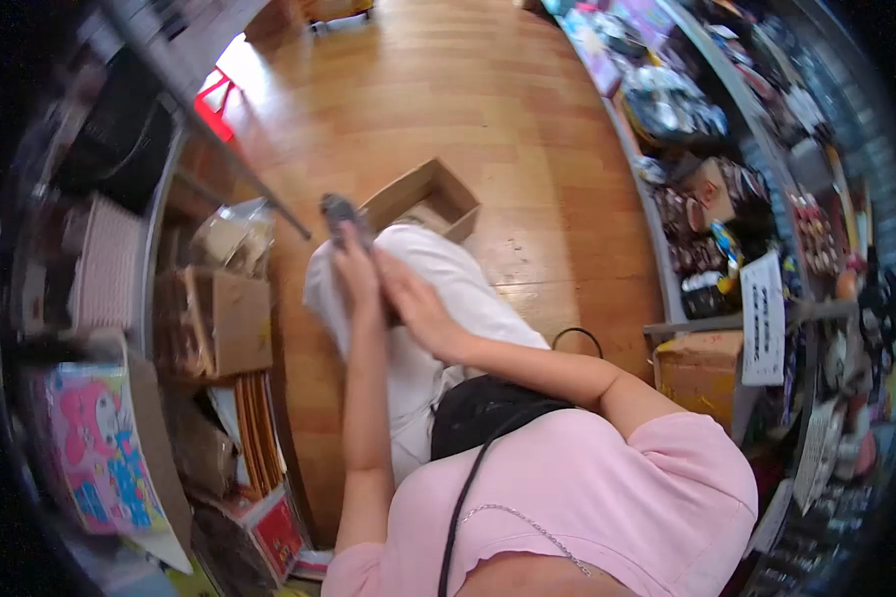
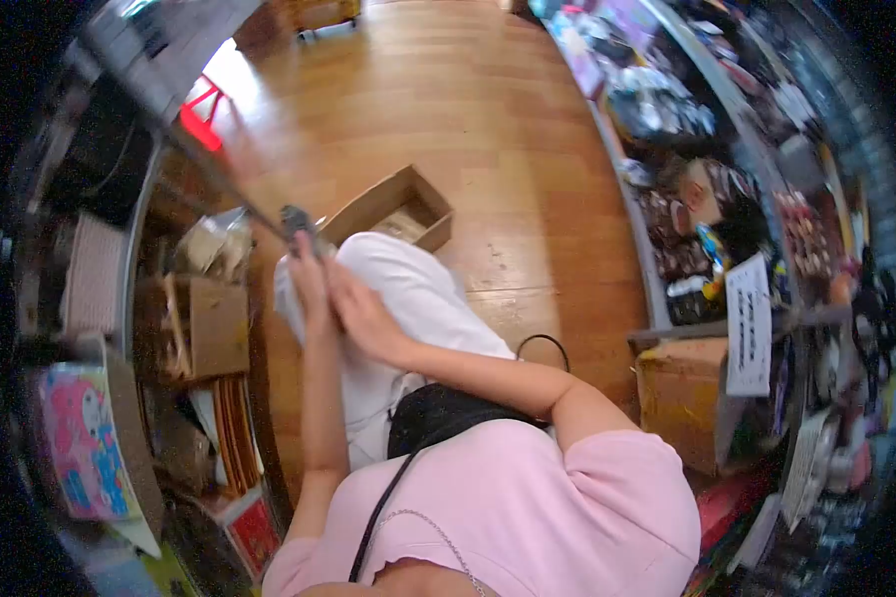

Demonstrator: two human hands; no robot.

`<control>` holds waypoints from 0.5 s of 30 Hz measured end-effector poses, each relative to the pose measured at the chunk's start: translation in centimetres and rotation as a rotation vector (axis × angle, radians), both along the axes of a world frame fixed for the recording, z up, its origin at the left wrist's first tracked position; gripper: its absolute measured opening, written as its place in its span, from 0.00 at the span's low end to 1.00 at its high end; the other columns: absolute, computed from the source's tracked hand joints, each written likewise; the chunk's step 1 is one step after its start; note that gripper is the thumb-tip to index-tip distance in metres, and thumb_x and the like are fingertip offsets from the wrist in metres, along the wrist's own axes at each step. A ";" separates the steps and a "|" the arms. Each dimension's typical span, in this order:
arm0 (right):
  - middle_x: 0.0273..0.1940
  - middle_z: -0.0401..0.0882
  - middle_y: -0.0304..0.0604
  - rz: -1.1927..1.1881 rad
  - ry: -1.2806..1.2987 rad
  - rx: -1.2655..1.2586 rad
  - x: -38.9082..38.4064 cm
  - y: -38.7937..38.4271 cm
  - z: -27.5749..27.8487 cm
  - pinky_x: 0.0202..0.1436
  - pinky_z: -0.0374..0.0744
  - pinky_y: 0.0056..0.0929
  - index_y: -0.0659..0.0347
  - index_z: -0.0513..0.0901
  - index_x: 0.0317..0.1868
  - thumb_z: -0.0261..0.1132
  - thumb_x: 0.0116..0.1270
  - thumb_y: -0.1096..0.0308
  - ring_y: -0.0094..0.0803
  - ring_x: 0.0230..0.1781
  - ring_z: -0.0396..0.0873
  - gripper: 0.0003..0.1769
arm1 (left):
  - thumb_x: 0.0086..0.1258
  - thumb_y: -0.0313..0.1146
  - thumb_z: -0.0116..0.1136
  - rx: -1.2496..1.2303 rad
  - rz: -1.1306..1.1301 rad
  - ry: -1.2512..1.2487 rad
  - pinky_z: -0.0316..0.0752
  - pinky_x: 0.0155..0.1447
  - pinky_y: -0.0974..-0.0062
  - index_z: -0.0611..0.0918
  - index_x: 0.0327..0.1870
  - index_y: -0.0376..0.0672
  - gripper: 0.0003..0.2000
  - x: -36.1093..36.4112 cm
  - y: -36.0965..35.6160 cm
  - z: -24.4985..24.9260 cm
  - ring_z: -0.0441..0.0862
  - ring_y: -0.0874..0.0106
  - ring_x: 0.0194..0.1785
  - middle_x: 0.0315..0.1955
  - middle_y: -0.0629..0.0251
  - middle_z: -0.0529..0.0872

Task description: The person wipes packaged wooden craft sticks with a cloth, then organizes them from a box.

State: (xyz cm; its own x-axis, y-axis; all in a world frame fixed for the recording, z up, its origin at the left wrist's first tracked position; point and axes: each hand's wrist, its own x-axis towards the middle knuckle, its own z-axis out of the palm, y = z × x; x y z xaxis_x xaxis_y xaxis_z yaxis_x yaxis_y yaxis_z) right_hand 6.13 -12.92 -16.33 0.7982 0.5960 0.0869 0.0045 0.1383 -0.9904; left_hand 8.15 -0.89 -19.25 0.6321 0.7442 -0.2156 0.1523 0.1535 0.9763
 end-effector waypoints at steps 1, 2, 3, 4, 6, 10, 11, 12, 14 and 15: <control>0.62 0.66 0.54 -0.054 -0.117 -0.021 0.2 0.8 -0.4 0.66 0.59 0.29 0.69 0.64 0.63 0.40 0.74 0.55 0.37 0.64 0.64 0.27 | 0.74 0.46 0.40 -0.055 -0.081 0.107 0.66 0.57 0.71 0.72 0.55 0.29 0.24 -1.5 -1.4 2.3 0.75 0.65 0.50 0.50 0.53 0.79; 0.60 0.68 0.51 0.027 0.059 -0.195 1.2 0.7 1.8 0.66 0.60 0.29 0.69 0.65 0.62 0.41 0.74 0.56 0.37 0.62 0.65 0.26 | 0.73 0.48 0.42 0.043 -0.056 -0.018 0.68 0.47 0.72 0.74 0.47 0.32 0.23 -2.7 -2.8 2.3 0.74 0.70 0.41 0.40 0.60 0.78; 0.59 0.69 0.49 0.117 0.225 -0.387 2.3 0.4 3.8 0.65 0.61 0.30 0.69 0.66 0.61 0.41 0.74 0.57 0.37 0.60 0.65 0.25 | 0.72 0.51 0.43 0.145 -0.026 -0.134 0.69 0.37 0.74 0.76 0.39 0.35 0.22 -3.7 -4.6 2.2 0.72 0.75 0.32 0.30 0.67 0.78; 0.56 0.71 0.48 0.052 0.075 -0.250 2.3 0.8 3.2 0.63 0.63 0.30 0.68 0.68 0.59 0.42 0.74 0.57 0.36 0.57 0.68 0.24 | 0.72 0.50 0.44 0.088 0.040 -0.208 0.69 0.43 0.74 0.76 0.44 0.35 0.22 -4.4 -6.5 3.2 0.74 0.74 0.38 0.35 0.63 0.79; 0.54 0.72 0.45 0.018 0.095 -0.024 1.9 2.0 2.2 0.61 0.65 0.30 0.67 0.70 0.57 0.42 0.74 0.57 0.34 0.54 0.70 0.23 | 0.72 0.49 0.45 0.018 0.110 -0.346 0.67 0.53 0.74 0.74 0.50 0.33 0.23 -5.1 -7.4 3.3 0.74 0.71 0.48 0.44 0.58 0.79; 0.59 0.68 0.48 0.191 0.271 0.098 -2.2 4.0 4.4 0.65 0.60 0.27 0.70 0.64 0.62 0.41 0.75 0.55 0.33 0.60 0.65 0.27 | 0.72 0.48 0.46 0.196 0.274 -0.354 0.66 0.55 0.75 0.75 0.49 0.31 0.24 -6.6 -2.0 3.7 0.73 0.70 0.49 0.45 0.58 0.79; 0.64 0.63 0.50 0.278 0.198 0.096 -2.9 4.3 3.5 0.68 0.56 0.28 0.70 0.61 0.65 0.41 0.75 0.53 0.34 0.65 0.61 0.30 | 0.72 0.48 0.46 0.203 0.298 -0.342 0.66 0.55 0.75 0.75 0.49 0.31 0.24 -7.2 -0.8 4.2 0.73 0.70 0.49 0.45 0.58 0.79; 0.64 0.62 0.50 0.315 0.140 0.034 -4.2 4.4 4.0 0.68 0.56 0.28 0.70 0.60 0.65 0.41 0.75 0.53 0.34 0.65 0.60 0.30 | 0.71 0.49 0.47 0.123 0.403 -0.383 0.67 0.53 0.74 0.76 0.46 0.31 0.23 -8.0 0.3 4.8 0.74 0.70 0.46 0.41 0.59 0.79; 0.65 0.62 0.50 0.402 -0.024 0.039 -5.8 5.2 3.4 0.69 0.54 0.29 0.71 0.60 0.65 0.41 0.75 0.53 0.34 0.67 0.58 0.31 | 0.69 0.51 0.49 -0.038 0.525 -0.481 0.68 0.49 0.73 0.76 0.42 0.32 0.24 -9.2 3.5 3.2 0.74 0.70 0.41 0.36 0.59 0.78; 0.65 0.62 0.50 0.407 -0.019 0.047 -6.7 5.6 2.9 0.69 0.54 0.29 0.71 0.60 0.65 0.41 0.75 0.53 0.34 0.67 0.58 0.31 | 0.69 0.50 0.50 -0.077 0.496 -0.388 0.67 0.50 0.74 0.74 0.46 0.31 0.25 -11.1 4.6 3.3 0.73 0.67 0.43 0.41 0.56 0.76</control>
State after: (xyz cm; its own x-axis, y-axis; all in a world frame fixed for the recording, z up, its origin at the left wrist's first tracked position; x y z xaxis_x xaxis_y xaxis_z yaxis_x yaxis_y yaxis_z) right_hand -0.56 -7.37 -13.42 0.4962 0.8578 0.1341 -0.0419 0.1780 -0.9831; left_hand -2.93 3.73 -15.93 0.2590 0.9601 -0.1051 -0.3179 0.1874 0.9294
